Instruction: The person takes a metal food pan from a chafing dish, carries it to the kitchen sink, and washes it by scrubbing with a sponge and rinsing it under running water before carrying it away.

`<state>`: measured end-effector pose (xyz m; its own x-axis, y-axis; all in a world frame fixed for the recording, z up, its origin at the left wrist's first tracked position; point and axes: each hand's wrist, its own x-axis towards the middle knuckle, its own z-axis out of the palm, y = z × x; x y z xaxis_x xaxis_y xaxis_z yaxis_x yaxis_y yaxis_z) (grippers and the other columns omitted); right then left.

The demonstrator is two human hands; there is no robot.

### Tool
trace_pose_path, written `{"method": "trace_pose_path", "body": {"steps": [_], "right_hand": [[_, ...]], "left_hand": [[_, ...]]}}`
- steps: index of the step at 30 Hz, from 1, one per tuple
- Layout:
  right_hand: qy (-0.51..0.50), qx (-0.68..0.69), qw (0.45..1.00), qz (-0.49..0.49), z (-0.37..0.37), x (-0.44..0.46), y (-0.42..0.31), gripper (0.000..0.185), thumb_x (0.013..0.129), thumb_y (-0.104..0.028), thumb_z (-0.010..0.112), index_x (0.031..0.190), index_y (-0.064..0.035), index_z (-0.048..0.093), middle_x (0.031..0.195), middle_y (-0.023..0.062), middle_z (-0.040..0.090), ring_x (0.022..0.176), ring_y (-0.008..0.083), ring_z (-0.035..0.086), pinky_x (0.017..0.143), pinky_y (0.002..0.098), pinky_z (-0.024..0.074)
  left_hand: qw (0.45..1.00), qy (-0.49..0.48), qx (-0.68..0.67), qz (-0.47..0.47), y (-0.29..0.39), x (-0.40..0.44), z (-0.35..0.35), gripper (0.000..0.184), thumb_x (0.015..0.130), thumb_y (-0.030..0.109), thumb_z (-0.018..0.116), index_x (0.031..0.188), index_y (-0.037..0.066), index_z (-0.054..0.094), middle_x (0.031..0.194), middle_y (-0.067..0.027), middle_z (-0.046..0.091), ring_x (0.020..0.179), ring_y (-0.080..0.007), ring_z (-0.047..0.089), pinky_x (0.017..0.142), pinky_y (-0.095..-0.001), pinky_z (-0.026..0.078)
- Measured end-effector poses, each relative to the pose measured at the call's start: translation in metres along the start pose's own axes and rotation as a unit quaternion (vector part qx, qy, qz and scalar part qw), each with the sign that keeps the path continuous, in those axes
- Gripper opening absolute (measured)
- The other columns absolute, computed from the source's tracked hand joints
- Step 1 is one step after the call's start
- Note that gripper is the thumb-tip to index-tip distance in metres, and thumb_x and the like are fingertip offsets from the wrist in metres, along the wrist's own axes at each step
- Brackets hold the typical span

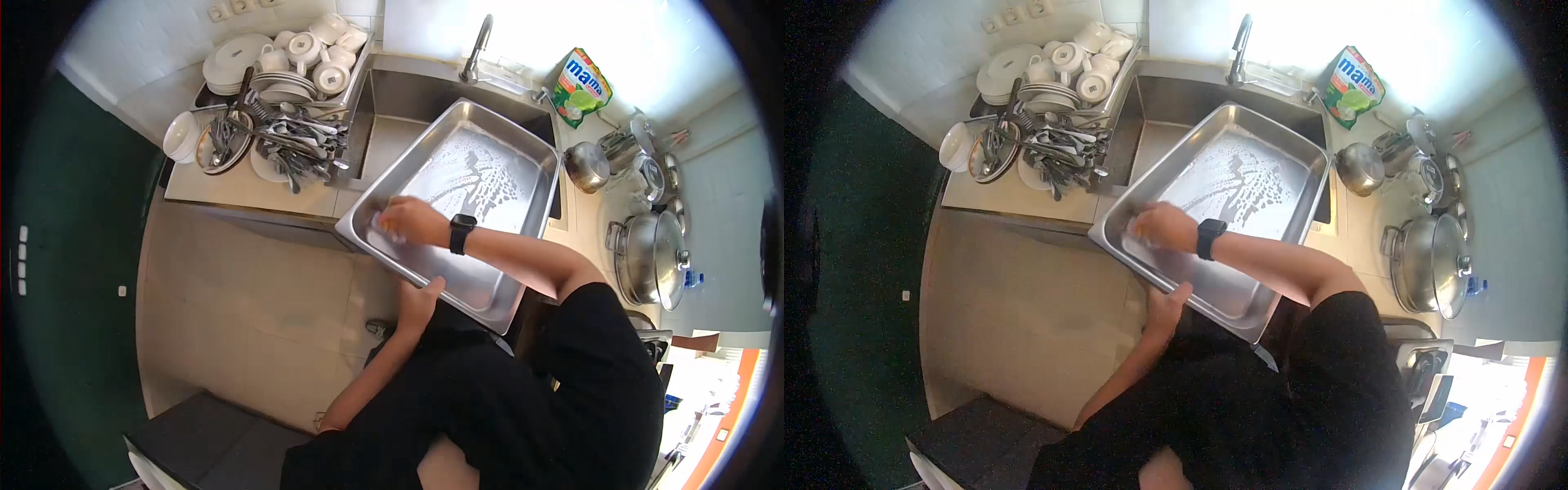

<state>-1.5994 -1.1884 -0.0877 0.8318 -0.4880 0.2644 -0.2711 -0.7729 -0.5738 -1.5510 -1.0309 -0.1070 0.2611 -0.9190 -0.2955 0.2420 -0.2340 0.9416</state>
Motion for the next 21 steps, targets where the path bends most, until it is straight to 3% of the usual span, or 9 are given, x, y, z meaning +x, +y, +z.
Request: {"method": "trace_pose_path", "body": {"steps": [2, 5, 7, 10, 11, 15, 17, 20, 21], "right_hand": [[-0.083, 0.094, 0.991, 0.037, -0.003, -0.001, -0.022, 0.011, 0.067, -0.012, 0.055, 0.077, -0.0077, 0.059, 0.074, 0.0045, 0.057, 0.079, 0.0238, 0.051, 0.068, 0.0328, 0.0432], [-0.014, 0.022, 0.999, 0.046, -0.006, 0.0, -0.002, 0.011, 0.069, -0.008, 0.054, 0.078, -0.007, 0.059, 0.073, 0.0061, 0.056, 0.076, 0.0231, 0.051, 0.068, 0.0314, 0.0429], [-0.047, 0.226, 0.966, 0.115, 0.004, 0.002, 0.008, 0.013, 0.073, -0.009, 0.052, 0.083, -0.0069, 0.059, 0.079, 0.0095, 0.053, 0.074, 0.0241, 0.051, 0.068, 0.0325, 0.0426], [-0.048, 0.03, 0.997, -0.053, 0.018, -0.002, -0.019, 0.012, 0.075, -0.01, 0.051, 0.084, -0.0059, 0.057, 0.08, 0.0105, 0.05, 0.078, 0.0257, 0.05, 0.072, 0.0329, 0.0406], [-0.024, 0.0, 0.998, -0.052, 0.014, -0.006, -0.03, 0.009, 0.072, -0.01, 0.052, 0.079, -0.0054, 0.056, 0.072, 0.0098, 0.05, 0.081, 0.0255, 0.049, 0.074, 0.032, 0.0394], [-0.142, 0.041, 0.987, -0.065, -0.031, -0.049, -0.042, 0.006, 0.07, -0.011, 0.053, 0.072, -0.0056, 0.053, 0.07, 0.0092, 0.05, 0.078, 0.0248, 0.048, 0.074, 0.0316, 0.0401], [-0.243, 0.028, 0.969, 0.038, -0.054, -0.079, -0.05, 0.007, 0.067, -0.013, 0.056, 0.072, -0.0067, 0.056, 0.075, 0.0094, 0.052, 0.08, 0.0259, 0.05, 0.069, 0.0344, 0.0433], [-0.288, 0.007, 0.939, 0.186, -0.071, -0.118, -0.04, 0.014, 0.064, -0.009, 0.057, 0.078, -0.0095, 0.06, 0.078, 0.012, 0.052, 0.078, 0.0288, 0.053, 0.067, 0.0361, 0.0436], [-0.247, -0.029, 0.948, 0.198, -0.077, -0.126, -0.03, 0.013, 0.064, -0.008, 0.057, 0.077, -0.0088, 0.059, 0.077, 0.0118, 0.053, 0.077, 0.029, 0.053, 0.066, 0.0367, 0.0437]], "left_hand": [[0.999, -0.037, 0.005, -0.008, 0.036, -0.009, 0.0, 0.047, 0.066, 0.007, 0.058, 0.107, -0.007, 0.039, 0.098, -0.0112, 0.048, 0.089, -0.0207, 0.048, 0.082, -0.0286, 0.037], [1.0, -0.013, 0.018, -0.001, -0.012, 0.001, -0.005, 0.047, 0.066, 0.006, 0.058, 0.107, -0.006, 0.039, 0.096, -0.0103, 0.049, 0.087, -0.0205, 0.049, 0.081, -0.0283, 0.038], [1.0, -0.02, -0.015, -0.01, -0.01, 0.002, -0.007, 0.045, 0.067, 0.005, 0.058, 0.106, -0.005, 0.04, 0.093, -0.0094, 0.049, 0.084, -0.0193, 0.051, 0.077, -0.0277, 0.04], [0.999, -0.012, -0.032, -0.01, -0.028, 0.008, -0.008, 0.041, 0.068, 0.004, 0.058, 0.105, -0.004, 0.041, 0.09, -0.0078, 0.049, 0.08, -0.0168, 0.052, 0.07, -0.0267, 0.043], [0.999, -0.008, -0.031, -0.007, -0.039, 0.01, -0.009, 0.04, 0.068, 0.004, 0.057, 0.104, -0.003, 0.042, 0.089, -0.0073, 0.049, 0.078, -0.0159, 0.052, 0.067, -0.0264, 0.044], [0.989, -0.058, -0.081, -0.112, 0.003, 0.002, -0.008, 0.037, 0.068, 0.001, 0.055, 0.102, -0.001, 0.041, 0.087, -0.0054, 0.048, 0.074, -0.0139, 0.051, 0.061, -0.0261, 0.044], [0.982, -0.059, -0.121, -0.131, 0.02, -0.001, -0.005, 0.037, 0.067, 0.0, 0.054, 0.101, -0.001, 0.04, 0.087, -0.0049, 0.048, 0.072, -0.0138, 0.051, 0.06, -0.026, 0.044], [0.974, -0.073, -0.152, -0.153, -0.004, 0.007, -0.013, 0.039, 0.066, -0.002, 0.052, 0.102, 0.0, 0.038, 0.09, -0.0052, 0.046, 0.071, -0.0138, 0.05, 0.059, -0.0256, 0.044], [0.976, -0.012, -0.178, -0.126, 0.009, 0.001, -0.005, 0.034, 0.065, -0.002, 0.051, 0.097, 0.0, 0.042, 0.087, -0.0047, 0.047, 0.07, -0.0138, 0.049, 0.059, -0.0257, 0.043]]}}
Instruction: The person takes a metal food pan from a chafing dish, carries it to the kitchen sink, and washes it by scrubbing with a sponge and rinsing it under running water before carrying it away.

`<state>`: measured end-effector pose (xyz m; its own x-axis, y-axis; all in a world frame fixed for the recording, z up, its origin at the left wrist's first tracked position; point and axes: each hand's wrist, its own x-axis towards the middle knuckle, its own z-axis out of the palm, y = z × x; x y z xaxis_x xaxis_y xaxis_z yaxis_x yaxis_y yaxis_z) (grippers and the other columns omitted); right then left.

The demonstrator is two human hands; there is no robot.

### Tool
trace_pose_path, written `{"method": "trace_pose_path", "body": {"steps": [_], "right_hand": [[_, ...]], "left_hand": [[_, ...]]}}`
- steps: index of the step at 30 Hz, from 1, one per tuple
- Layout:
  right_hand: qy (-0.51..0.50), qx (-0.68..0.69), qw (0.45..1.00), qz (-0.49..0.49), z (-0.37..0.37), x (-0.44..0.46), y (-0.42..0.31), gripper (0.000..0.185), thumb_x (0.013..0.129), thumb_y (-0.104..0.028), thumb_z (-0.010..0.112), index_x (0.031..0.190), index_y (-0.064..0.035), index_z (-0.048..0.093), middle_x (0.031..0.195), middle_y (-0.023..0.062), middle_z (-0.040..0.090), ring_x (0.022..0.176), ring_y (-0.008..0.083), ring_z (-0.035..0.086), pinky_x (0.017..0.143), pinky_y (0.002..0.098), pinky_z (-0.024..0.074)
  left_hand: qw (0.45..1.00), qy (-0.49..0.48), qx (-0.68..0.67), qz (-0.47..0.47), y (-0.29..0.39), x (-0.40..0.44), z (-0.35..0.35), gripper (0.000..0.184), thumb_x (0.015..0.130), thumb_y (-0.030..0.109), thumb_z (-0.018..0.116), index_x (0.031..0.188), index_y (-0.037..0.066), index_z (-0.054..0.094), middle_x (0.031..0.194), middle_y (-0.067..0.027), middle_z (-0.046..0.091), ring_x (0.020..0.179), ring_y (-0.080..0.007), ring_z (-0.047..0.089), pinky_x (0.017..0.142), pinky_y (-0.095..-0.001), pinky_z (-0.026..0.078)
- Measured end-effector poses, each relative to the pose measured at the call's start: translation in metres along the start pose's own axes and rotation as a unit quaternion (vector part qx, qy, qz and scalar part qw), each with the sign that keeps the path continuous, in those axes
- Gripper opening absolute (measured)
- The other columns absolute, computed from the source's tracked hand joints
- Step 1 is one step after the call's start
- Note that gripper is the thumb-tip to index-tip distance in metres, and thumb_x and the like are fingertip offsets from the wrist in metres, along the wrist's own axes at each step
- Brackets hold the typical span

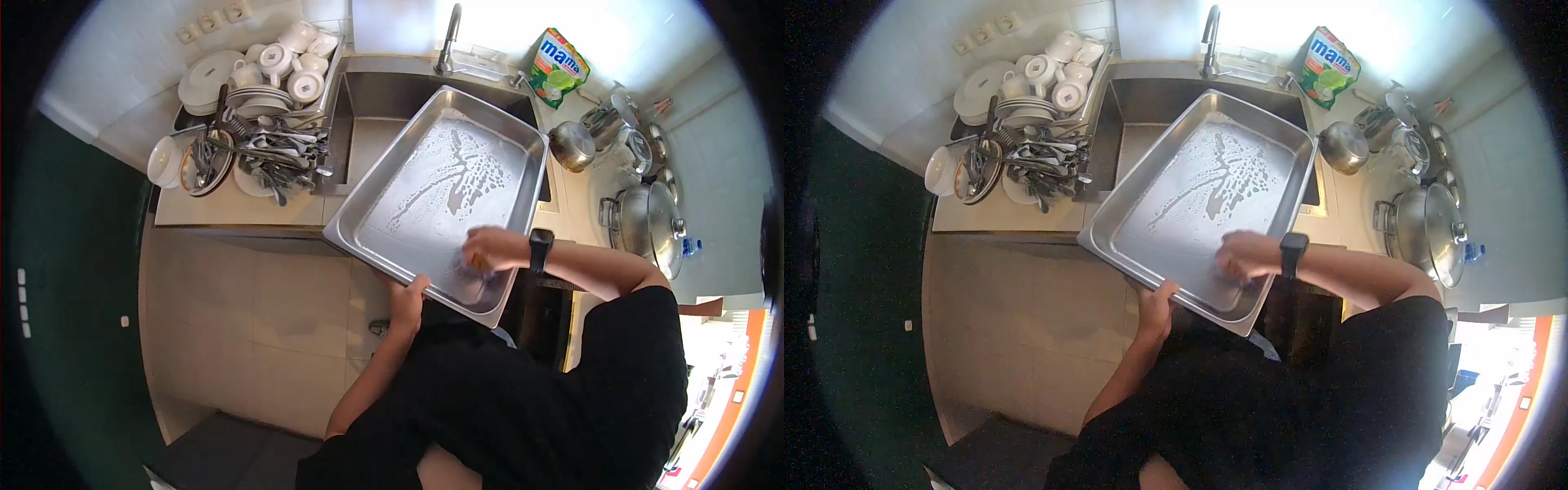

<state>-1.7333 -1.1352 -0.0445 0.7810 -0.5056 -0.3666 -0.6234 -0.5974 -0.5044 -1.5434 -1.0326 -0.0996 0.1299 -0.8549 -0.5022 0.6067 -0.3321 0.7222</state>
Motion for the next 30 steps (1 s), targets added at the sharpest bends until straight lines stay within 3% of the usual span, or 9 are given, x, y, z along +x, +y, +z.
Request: {"method": "trace_pose_path", "body": {"steps": [5, 7, 8, 10, 13, 15, 18, 21, 30], "right_hand": [[0.2, -0.101, 0.961, 0.159, -0.004, 0.024, 0.093, 0.009, 0.066, -0.005, 0.054, 0.072, -0.0075, 0.059, 0.067, 0.0127, 0.057, 0.069, 0.0284, 0.055, 0.06, 0.0369, 0.0448], [0.204, -0.019, 0.972, 0.117, 0.011, 0.038, 0.078, 0.012, 0.061, -0.011, 0.056, 0.072, -0.0096, 0.06, 0.066, 0.0103, 0.056, 0.069, 0.028, 0.053, 0.06, 0.0381, 0.0429], [0.104, 0.053, 0.993, 0.028, 0.011, 0.038, 0.05, 0.007, 0.069, -0.014, 0.052, 0.07, -0.0094, 0.058, 0.067, 0.0114, 0.057, 0.071, 0.0277, 0.055, 0.06, 0.0369, 0.045], [0.181, -0.006, 0.977, -0.116, 0.024, 0.032, -0.007, 0.009, 0.069, -0.017, 0.052, 0.072, -0.01, 0.056, 0.072, 0.0099, 0.053, 0.07, 0.0263, 0.052, 0.062, 0.0353, 0.0444], [0.089, 0.029, 0.981, -0.17, 0.015, 0.014, -0.042, 0.006, 0.067, -0.013, 0.053, 0.068, -0.0072, 0.054, 0.067, 0.0108, 0.052, 0.07, 0.0263, 0.051, 0.058, 0.0355, 0.044], [0.003, 0.038, 0.994, -0.104, 0.002, -0.007, -0.038, 0.003, 0.067, -0.009, 0.053, 0.069, -0.0068, 0.054, 0.069, 0.0117, 0.052, 0.072, 0.0267, 0.051, 0.058, 0.0359, 0.0442], [0.075, 0.01, 0.996, -0.044, 0.011, -0.021, 0.009, 0.004, 0.068, -0.01, 0.052, 0.069, -0.0076, 0.054, 0.072, 0.0116, 0.053, 0.074, 0.0283, 0.053, 0.06, 0.0373, 0.0442], [0.056, -0.098, 0.981, 0.157, -0.008, -0.01, 0.019, 0.01, 0.071, -0.012, 0.052, 0.079, -0.0081, 0.056, 0.079, 0.0144, 0.053, 0.076, 0.0327, 0.053, 0.066, 0.0405, 0.0432], [0.024, -0.016, 1.0, 0.001, 0.005, -0.024, 0.005, 0.023, 0.063, -0.008, 0.058, 0.086, -0.0061, 0.054, 0.078, 0.0172, 0.052, 0.075, 0.0341, 0.054, 0.064, 0.0398, 0.0445]], "left_hand": [[0.998, -0.003, 0.046, -0.03, 0.001, -0.003, 0.001, 0.023, 0.068, 0.001, 0.052, 0.09, 0.001, 0.046, 0.079, -0.0024, 0.048, 0.068, -0.0139, 0.05, 0.06, -0.0267, 0.044], [0.999, -0.016, 0.023, -0.043, 0.001, -0.002, 0.0, 0.02, 0.072, 0.005, 0.052, 0.091, 0.002, 0.047, 0.079, -0.0026, 0.049, 0.07, -0.0139, 0.051, 0.06, -0.0272, 0.045], [0.999, -0.019, -0.017, -0.043, 0.002, -0.003, 0.002, 0.02, 0.074, 0.008, 0.051, 0.093, 0.002, 0.046, 0.081, -0.0031, 0.05, 0.071, -0.014, 0.051, 0.06, -0.0275, 0.045], [0.997, -0.028, -0.057, -0.036, 0.001, 0.001, 0.005, 0.021, 0.078, 0.013, 0.05, 0.096, 0.002, 0.046, 0.084, -0.0043, 0.051, 0.075, -0.0145, 0.053, 0.061, -0.0279, 0.046], [0.997, -0.025, -0.062, -0.038, -0.002, 0.0, 0.005, 0.023, 0.082, 0.019, 0.048, 0.098, 0.003, 0.046, 0.088, -0.0057, 0.053, 0.079, -0.0154, 0.054, 0.062, -0.0282, 0.047], [0.995, -0.012, -0.092, -0.037, 0.004, -0.007, 0.01, 0.024, 0.083, 0.021, 0.048, 0.099, 0.003, 0.045, 0.09, -0.006, 0.053, 0.08, -0.0155, 0.055, 0.062, -0.0281, 0.047], [0.997, 0.015, -0.065, -0.034, -0.002, -0.005, 0.008, 0.027, 0.083, 0.02, 0.048, 0.104, 0.005, 0.042, 0.09, -0.0057, 0.052, 0.079, -0.0153, 0.055, 0.062, -0.0288, 0.047], [0.998, 0.036, -0.041, -0.031, -0.004, -0.006, 0.008, 0.028, 0.082, 0.018, 0.047, 0.106, 0.006, 0.041, 0.091, -0.0057, 0.051, 0.08, -0.0155, 0.054, 0.063, -0.0296, 0.047], [0.998, -0.003, -0.05, -0.026, 0.003, -0.011, 0.016, 0.026, 0.078, 0.009, 0.049, 0.102, 0.006, 0.04, 0.094, -0.0056, 0.048, 0.08, -0.0143, 0.051, 0.063, -0.0286, 0.046]]}}
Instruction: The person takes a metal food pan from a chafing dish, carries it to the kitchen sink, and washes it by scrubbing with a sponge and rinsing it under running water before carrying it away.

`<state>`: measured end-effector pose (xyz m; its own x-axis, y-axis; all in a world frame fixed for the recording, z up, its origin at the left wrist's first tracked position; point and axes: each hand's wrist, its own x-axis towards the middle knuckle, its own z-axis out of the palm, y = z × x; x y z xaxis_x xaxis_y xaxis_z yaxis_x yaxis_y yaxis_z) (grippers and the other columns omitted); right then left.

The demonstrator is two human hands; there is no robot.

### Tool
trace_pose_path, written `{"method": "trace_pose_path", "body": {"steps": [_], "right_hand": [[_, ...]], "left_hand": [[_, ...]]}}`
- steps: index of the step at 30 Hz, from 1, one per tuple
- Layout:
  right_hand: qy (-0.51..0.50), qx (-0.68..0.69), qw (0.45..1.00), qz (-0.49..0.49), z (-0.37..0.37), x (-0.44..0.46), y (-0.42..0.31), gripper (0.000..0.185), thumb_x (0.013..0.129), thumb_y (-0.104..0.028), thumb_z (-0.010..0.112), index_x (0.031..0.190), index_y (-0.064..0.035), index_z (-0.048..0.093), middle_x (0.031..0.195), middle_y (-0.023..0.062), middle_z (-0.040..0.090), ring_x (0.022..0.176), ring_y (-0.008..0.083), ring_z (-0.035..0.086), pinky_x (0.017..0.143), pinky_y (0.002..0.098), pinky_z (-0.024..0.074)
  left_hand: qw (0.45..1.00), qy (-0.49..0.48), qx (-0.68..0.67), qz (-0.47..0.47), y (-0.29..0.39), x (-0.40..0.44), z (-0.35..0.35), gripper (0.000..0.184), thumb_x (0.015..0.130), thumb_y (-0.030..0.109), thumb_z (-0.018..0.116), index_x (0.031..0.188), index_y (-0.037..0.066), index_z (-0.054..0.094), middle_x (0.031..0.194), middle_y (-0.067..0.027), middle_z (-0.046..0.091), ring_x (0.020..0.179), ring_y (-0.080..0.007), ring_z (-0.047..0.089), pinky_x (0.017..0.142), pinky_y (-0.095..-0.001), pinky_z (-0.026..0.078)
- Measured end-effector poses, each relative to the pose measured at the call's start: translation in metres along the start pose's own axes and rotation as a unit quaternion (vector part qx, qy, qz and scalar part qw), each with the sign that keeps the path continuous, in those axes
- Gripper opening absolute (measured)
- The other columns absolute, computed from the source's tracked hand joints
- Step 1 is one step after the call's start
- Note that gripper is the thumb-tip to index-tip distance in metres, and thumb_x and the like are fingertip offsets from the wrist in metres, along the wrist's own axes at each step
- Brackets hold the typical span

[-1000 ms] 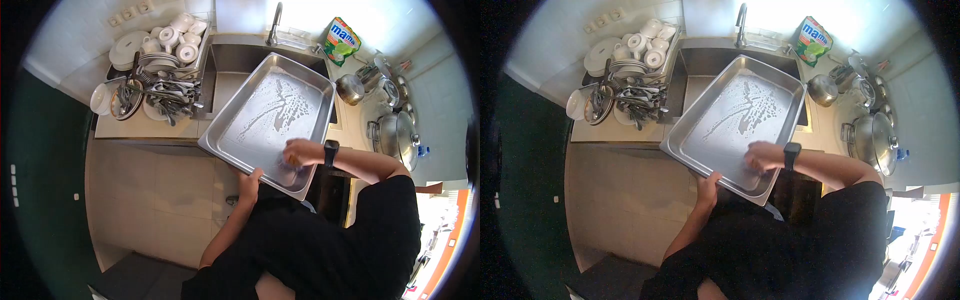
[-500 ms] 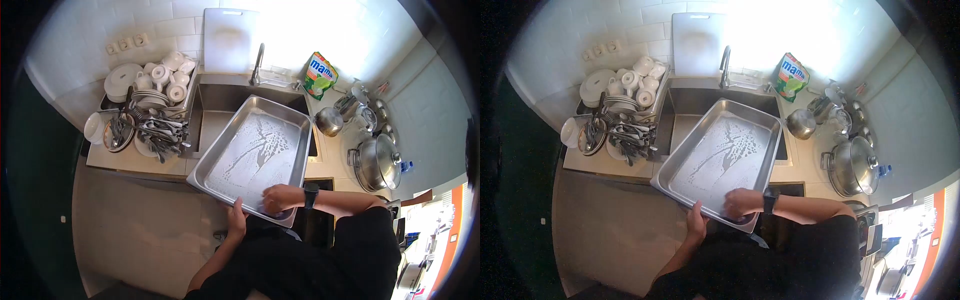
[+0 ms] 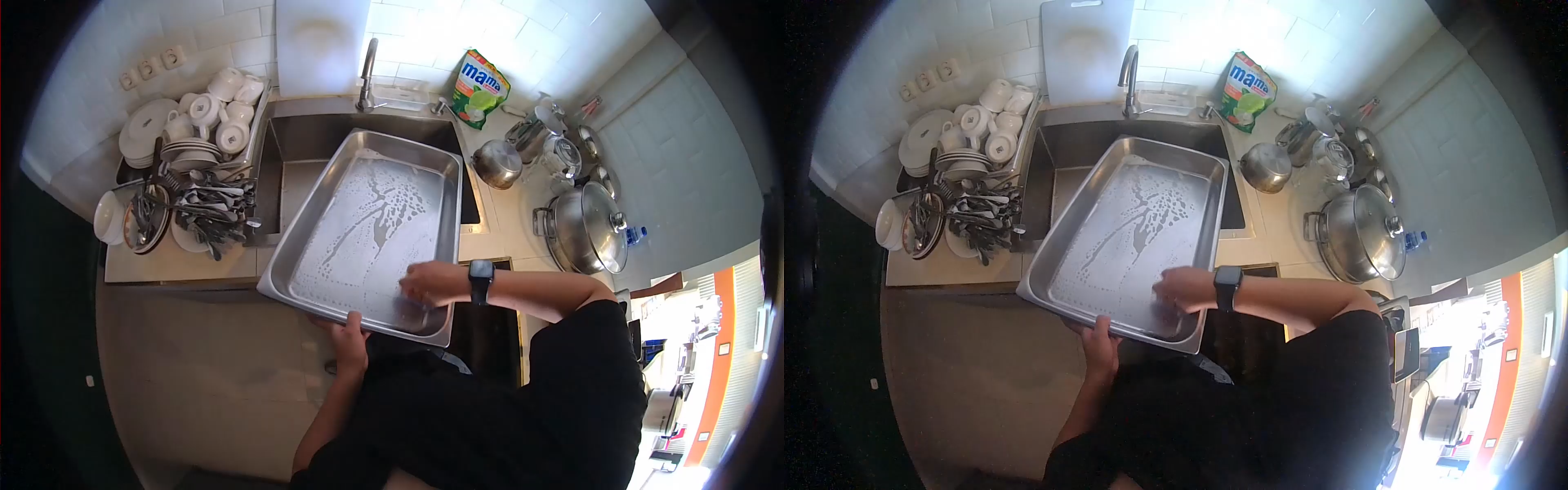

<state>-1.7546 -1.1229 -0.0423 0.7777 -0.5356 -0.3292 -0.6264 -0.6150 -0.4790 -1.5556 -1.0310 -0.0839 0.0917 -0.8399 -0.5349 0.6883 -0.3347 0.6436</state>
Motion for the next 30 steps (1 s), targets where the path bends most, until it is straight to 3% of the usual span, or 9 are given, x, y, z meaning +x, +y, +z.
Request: {"method": "trace_pose_path", "body": {"steps": [4, 9, 12, 15, 18, 21, 23, 28, 30], "right_hand": [[0.053, -0.114, 0.982, 0.141, -0.004, 0.022, 0.066, 0.024, 0.066, -0.004, 0.055, 0.089, -0.0022, 0.051, 0.081, 0.0194, 0.054, 0.077, 0.0349, 0.055, 0.066, 0.0409, 0.0453], [0.177, -0.126, 0.928, 0.302, -0.023, 0.062, 0.188, 0.017, 0.077, -0.01, 0.043, 0.087, 0.0013, 0.052, 0.083, 0.0231, 0.057, 0.081, 0.0362, 0.057, 0.066, 0.0415, 0.0472], [0.145, -0.155, 0.938, 0.274, -0.026, 0.081, 0.207, 0.015, 0.076, -0.009, 0.045, 0.083, -0.0018, 0.056, 0.08, 0.0217, 0.058, 0.078, 0.0352, 0.058, 0.064, 0.0409, 0.0478], [0.183, -0.082, 0.979, 0.035, 0.003, 0.097, 0.139, 0.01, 0.07, -0.009, 0.051, 0.076, -0.0055, 0.057, 0.071, 0.0157, 0.058, 0.073, 0.0309, 0.058, 0.063, 0.0407, 0.0458], [0.052, -0.003, 0.998, 0.045, -0.007, 0.07, 0.0, 0.01, 0.074, -0.008, 0.048, 0.079, -0.0052, 0.056, 0.078, 0.0177, 0.056, 0.075, 0.0349, 0.057, 0.066, 0.0424, 0.0458], [0.092, 0.056, 0.994, 0.017, 0.002, 0.06, 0.0, 0.012, 0.074, -0.004, 0.045, 0.078, -0.003, 0.056, 0.079, 0.0215, 0.056, 0.077, 0.0351, 0.057, 0.067, 0.0416, 0.0467], [0.134, -0.077, 0.975, 0.16, 0.011, 0.075, 0.059, 0.013, 0.074, -0.003, 0.044, 0.077, 0.0003, 0.057, 0.077, 0.0235, 0.056, 0.076, 0.035, 0.058, 0.067, 0.0406, 0.047], [0.191, -0.172, 0.917, 0.305, -0.022, 0.098, 0.233, 0.017, 0.072, -0.005, 0.045, 0.079, 0.0023, 0.059, 0.078, 0.0227, 0.059, 0.074, 0.0357, 0.059, 0.066, 0.0405, 0.048], [0.238, -0.168, 0.894, 0.34, -0.029, 0.102, 0.28, 0.019, 0.074, -0.008, 0.044, 0.079, 0.002, 0.059, 0.076, 0.023, 0.059, 0.074, 0.0364, 0.059, 0.066, 0.0419, 0.048]], "left_hand": [[0.999, 0.032, 0.033, -0.013, -0.004, -0.003, 0.0, 0.019, 0.076, 0.002, 0.047, 0.094, -0.002, 0.043, 0.088, -0.0051, 0.049, 0.068, -0.01, 0.05, 0.055, -0.0236, 0.045], [0.998, 0.055, 0.036, -0.005, 0.003, -0.01, 0.01, 0.011, 0.076, 0.003, 0.047, 0.086, 0.001, 0.045, 0.076, -0.0007, 0.048, 0.06, -0.0072, 0.046, 0.049, -0.0211, 0.038], [0.998, 0.048, 0.032, 0.005, 0.001, -0.007, 0.01, 0.008, 0.076, 0.003, 0.047, 0.083, 0.002, 0.046, 0.074, 0.0004, 0.047, 0.059, -0.0064, 0.044, 0.049, -0.0209, 0.037], [0.997, 0.038, 0.068, -0.019, 0.004, -0.007, 0.005, 0.014, 0.075, 0.003, 0.047, 0.089, 0.001, 0.045, 0.079, -0.0007, 0.047, 0.063, -0.007, 0.045, 0.051, -0.0206, 0.038], [0.998, 0.037, 0.058, -0.01, -0.001, -0.004, 0.002, 0.023, 0.075, 0.002, 0.047, 0.097, -0.001, 0.043, 0.088, -0.0028, 0.048, 0.07, -0.0088, 0.046, 0.058, -0.0216, 0.04], [0.996, 0.055, 0.053, 0.05, -0.013, 0.004, -0.004, 0.03, 0.074, 0.003, 0.048, 0.102, -0.003, 0.041, 0.094, -0.0044, 0.048, 0.076, -0.0123, 0.048, 0.068, -0.0238, 0.04], [0.993, 0.066, 0.073, 0.057, -0.024, 0.007, -0.014, 0.031, 0.073, 0.003, 0.048, 0.103, -0.005, 0.041, 0.095, -0.0052, 0.048, 0.079, -0.0147, 0.049, 0.073, -0.0253, 0.039], [0.989, 0.061, 0.133, -0.028, -0.007, -0.002, -0.007, 0.027, 0.073, 0.005, 0.049, 0.097, -0.007, 0.045, 0.092, -0.0072, 0.05, 0.084, -0.0187, 0.049, 0.08, -0.0266, 0.038], [0.981, 0.069, 0.171, 0.059, -0.016, 0.003, -0.008, 0.013, 0.072, 0.005, 0.047, 0.083, -0.002, 0.048, 0.081, -0.0038, 0.05, 0.073, -0.0153, 0.049, 0.065, -0.028, 0.039]]}}
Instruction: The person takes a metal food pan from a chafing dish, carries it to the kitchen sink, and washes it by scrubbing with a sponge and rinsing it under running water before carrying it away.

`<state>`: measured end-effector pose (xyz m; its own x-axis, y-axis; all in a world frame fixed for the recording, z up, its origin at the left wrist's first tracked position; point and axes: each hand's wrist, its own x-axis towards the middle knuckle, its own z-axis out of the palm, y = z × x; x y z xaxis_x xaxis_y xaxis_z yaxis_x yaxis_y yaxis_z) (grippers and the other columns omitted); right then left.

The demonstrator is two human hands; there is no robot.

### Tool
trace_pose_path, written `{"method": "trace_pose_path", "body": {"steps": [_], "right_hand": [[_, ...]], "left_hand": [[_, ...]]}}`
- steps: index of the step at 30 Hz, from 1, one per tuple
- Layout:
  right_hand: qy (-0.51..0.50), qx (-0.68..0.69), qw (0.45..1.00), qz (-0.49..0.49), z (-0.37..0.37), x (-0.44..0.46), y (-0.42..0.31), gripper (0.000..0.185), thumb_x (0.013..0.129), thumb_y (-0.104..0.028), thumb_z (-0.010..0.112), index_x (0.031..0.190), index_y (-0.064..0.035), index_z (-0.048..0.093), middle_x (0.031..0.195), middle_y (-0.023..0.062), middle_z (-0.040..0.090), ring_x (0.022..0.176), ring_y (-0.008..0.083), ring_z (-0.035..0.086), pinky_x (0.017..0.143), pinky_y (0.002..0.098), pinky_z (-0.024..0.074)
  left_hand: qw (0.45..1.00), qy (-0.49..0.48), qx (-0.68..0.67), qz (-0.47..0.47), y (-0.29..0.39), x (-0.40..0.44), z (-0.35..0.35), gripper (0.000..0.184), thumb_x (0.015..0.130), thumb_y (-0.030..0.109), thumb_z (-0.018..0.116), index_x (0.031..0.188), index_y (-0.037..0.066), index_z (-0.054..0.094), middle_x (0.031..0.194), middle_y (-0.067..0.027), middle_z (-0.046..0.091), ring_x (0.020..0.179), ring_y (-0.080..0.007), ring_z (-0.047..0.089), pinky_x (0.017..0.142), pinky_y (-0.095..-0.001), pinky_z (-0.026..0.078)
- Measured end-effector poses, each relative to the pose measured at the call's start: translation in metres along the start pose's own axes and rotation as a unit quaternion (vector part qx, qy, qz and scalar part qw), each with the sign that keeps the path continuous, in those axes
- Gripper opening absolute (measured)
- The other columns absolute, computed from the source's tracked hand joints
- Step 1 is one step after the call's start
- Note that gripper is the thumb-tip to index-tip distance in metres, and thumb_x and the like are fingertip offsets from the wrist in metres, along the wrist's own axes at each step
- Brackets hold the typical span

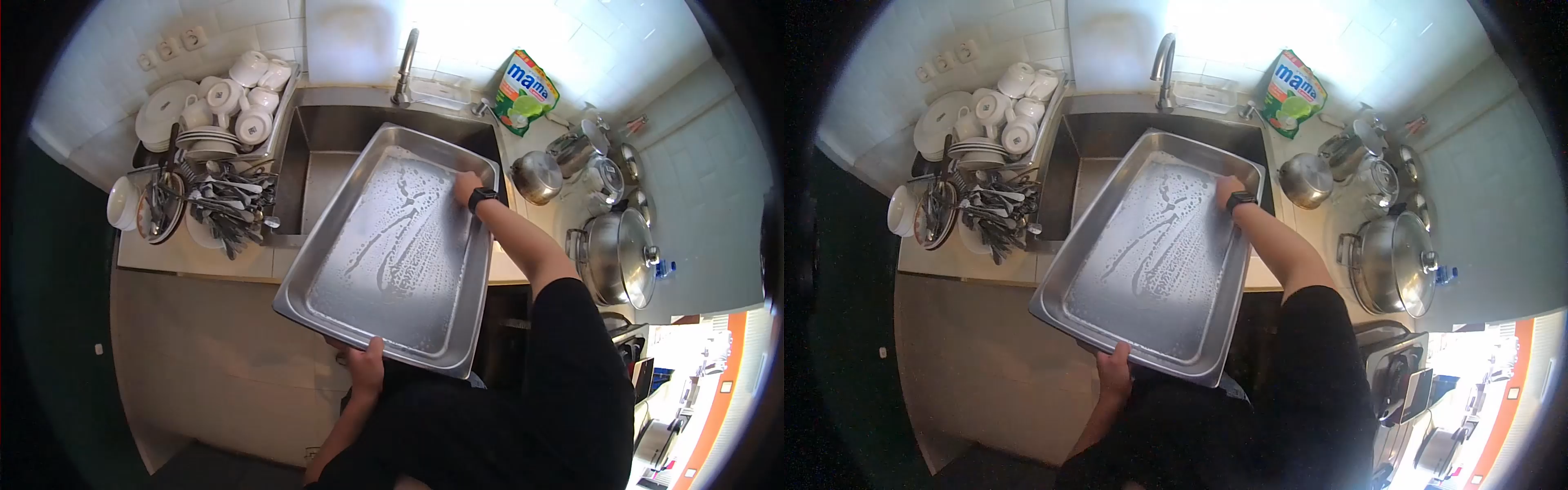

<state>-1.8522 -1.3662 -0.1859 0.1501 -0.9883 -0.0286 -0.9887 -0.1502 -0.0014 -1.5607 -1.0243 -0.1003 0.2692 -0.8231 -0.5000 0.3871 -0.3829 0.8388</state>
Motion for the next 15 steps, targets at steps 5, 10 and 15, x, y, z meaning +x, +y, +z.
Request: {"method": "trace_pose_path", "body": {"steps": [5, 10, 15], "right_hand": [[0.131, 0.168, 0.95, 0.228, 0.024, 0.067, -0.003, 0.018, 0.076, -0.01, 0.045, 0.086, -0.0001, 0.057, 0.089, 0.0252, 0.054, 0.084, 0.0383, 0.055, 0.074, 0.0439, 0.0452], [0.159, 0.22, 0.948, 0.168, -0.03, 0.088, -0.091, 0.019, 0.076, -0.013, 0.052, 0.094, -0.0068, 0.052, 0.098, 0.0217, 0.047, 0.087, 0.0397, 0.053, 0.074, 0.0446, 0.0442], [0.237, 0.299, 0.908, 0.172, -0.028, 0.125, -0.146, 0.015, 0.076, -0.012, 0.052, 0.09, -0.0074, 0.053, 0.095, 0.0193, 0.047, 0.084, 0.0392, 0.053, 0.072, 0.0439, 0.0445]], "left_hand": [[0.997, -0.023, 0.076, 0.014, 0.011, -0.004, -0.003, 0.023, 0.07, 0.006, 0.051, 0.089, -0.007, 0.047, 0.086, -0.01, 0.052, 0.081, -0.0198, 0.051, 0.077, -0.0284, 0.039], [0.997, -0.022, 0.066, 0.041, 0.024, -0.008, 0.003, 0.023, 0.067, 0.004, 0.051, 0.087, -0.006, 0.048, 0.087, -0.0108, 0.053, 0.081, -0.0216, 0.052, 0.076, -0.029, 0.04], [0.998, -0.018, 0.057, 0.024, 0.023, -0.006, -0.001, 0.022, 0.066, 0.004, 0.052, 0.086, -0.005, 0.048, 0.087, -0.0099, 0.052, 0.083, -0.021, 0.052, 0.076, -0.0292, 0.04]]}}
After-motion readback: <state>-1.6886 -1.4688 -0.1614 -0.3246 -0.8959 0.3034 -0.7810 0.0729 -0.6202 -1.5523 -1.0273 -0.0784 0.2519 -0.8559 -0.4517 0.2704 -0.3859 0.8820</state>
